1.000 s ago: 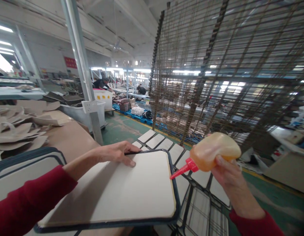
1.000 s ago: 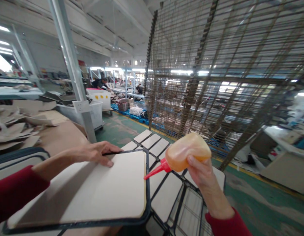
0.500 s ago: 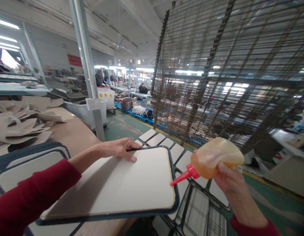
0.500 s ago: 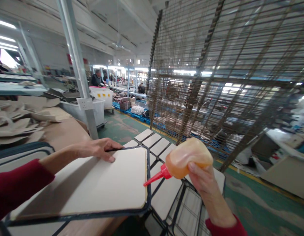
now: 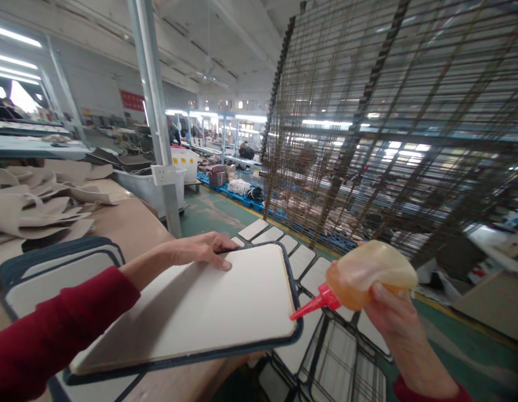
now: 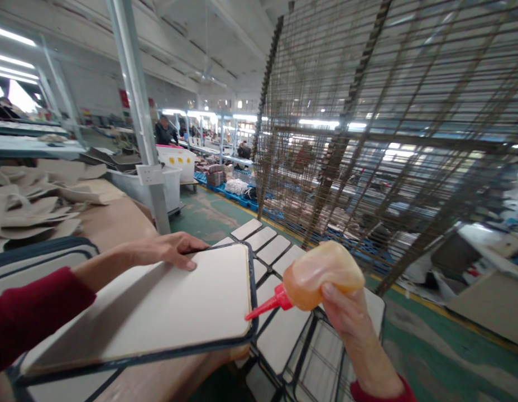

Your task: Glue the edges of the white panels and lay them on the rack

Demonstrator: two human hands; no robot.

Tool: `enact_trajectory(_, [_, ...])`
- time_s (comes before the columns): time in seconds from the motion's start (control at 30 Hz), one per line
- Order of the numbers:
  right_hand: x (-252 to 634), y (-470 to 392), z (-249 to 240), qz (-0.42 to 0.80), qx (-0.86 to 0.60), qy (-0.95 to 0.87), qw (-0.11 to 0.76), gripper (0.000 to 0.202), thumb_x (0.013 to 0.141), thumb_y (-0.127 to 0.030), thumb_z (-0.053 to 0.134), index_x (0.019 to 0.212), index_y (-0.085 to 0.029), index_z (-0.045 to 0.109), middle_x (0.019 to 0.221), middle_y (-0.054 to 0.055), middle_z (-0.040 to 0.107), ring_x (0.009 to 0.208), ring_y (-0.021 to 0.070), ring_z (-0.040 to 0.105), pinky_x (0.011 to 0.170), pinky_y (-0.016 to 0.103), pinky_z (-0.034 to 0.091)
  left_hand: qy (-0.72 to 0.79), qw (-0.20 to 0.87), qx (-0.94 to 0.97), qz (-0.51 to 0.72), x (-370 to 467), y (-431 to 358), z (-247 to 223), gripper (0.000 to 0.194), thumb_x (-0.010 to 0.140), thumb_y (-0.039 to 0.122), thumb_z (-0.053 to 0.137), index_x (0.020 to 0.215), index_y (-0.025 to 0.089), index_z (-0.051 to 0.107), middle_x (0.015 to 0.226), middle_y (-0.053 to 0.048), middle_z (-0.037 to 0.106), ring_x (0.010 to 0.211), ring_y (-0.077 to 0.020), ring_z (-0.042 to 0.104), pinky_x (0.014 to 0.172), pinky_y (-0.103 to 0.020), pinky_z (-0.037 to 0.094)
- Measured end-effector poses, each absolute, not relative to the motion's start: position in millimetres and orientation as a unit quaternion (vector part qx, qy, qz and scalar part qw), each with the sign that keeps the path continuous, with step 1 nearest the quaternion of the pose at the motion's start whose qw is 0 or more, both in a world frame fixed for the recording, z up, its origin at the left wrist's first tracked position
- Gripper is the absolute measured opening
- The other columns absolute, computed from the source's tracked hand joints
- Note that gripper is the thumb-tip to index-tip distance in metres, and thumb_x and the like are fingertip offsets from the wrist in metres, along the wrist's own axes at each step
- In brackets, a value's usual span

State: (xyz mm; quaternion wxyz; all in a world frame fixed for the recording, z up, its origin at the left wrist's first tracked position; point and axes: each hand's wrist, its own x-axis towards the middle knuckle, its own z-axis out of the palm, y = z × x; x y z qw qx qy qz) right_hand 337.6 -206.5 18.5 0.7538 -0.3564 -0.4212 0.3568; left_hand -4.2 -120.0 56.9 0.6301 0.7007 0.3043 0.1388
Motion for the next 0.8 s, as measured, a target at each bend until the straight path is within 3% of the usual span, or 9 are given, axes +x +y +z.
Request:
enact_trajectory(0.17, [338, -205, 14, 0.354, -0.349, -0.415, 0.762, 0.076, 0.044, -0.036, 0.089, 0.115, -0.028, 0.064, 0.097, 0.007, 0.072, 0.073, 0.0254, 0.067, 0.067, 0.042, 0.059, 0.304, 0.64, 0.69, 0.149, -9, -118, 54, 0.04, 0.069, 0.035, 0.076, 0.105, 0.017, 0.073, 0.101, -0.008, 0.074, 0.091, -0.029, 0.069, 0.078, -0.034, 0.056])
enact_trajectory(0.3, [335, -205, 8, 0.351, -0.357, -0.401, 0.767, 0.073, 0.042, -0.04, 0.09, 0.11, -0.027, 0.067, 0.091, 0.007, 0.072, 0.071, 0.027, 0.067, 0.073, 0.048, 0.058, 0.317, 0.64, 0.678, 0.172, -14, -114, 45, 0.042, 0.07, 0.035, 0.076, 0.107, 0.017, 0.073, 0.1, -0.008, 0.074, 0.091, -0.0285, 0.07, 0.077, -0.034, 0.056])
enact_trajectory(0.43, [328, -209, -1, 0.347, -0.345, -0.373, 0.788, 0.059, 0.049, -0.045, 0.088, 0.102, -0.026, 0.069, 0.09, 0.007, 0.073, 0.082, 0.0302, 0.068, 0.082, 0.052, 0.056, 0.318, 0.639, 0.668, 0.209, -16, -110, 32, 0.045, 0.071, 0.036, 0.076, 0.11, 0.016, 0.071, 0.1, -0.009, 0.074, 0.084, -0.0266, 0.071, 0.075, -0.033, 0.056])
enact_trajectory(0.63, [327, -206, 5, 0.249, -0.305, -0.37, 0.842, 0.051, 0.056, -0.04, 0.089, 0.101, -0.029, 0.069, 0.087, -0.003, 0.072, 0.083, 0.0184, 0.068, 0.073, 0.027, 0.056, 0.333, 0.619, 0.674, 0.228, -18, -111, 29, 0.043, 0.073, 0.036, 0.075, 0.112, 0.017, 0.07, 0.098, -0.007, 0.075, 0.082, -0.0241, 0.07, 0.073, -0.03, 0.055])
enact_trajectory(0.8, [333, -203, 14, 0.228, -0.294, -0.413, 0.831, 0.051, 0.057, -0.03, 0.088, 0.105, -0.028, 0.068, 0.096, -0.003, 0.071, 0.077, 0.0154, 0.066, 0.073, 0.024, 0.055, 0.326, 0.618, 0.681, 0.219, -17, -114, 35, 0.042, 0.073, 0.036, 0.075, 0.112, 0.018, 0.071, 0.099, -0.006, 0.075, 0.086, -0.0245, 0.069, 0.074, -0.029, 0.054])
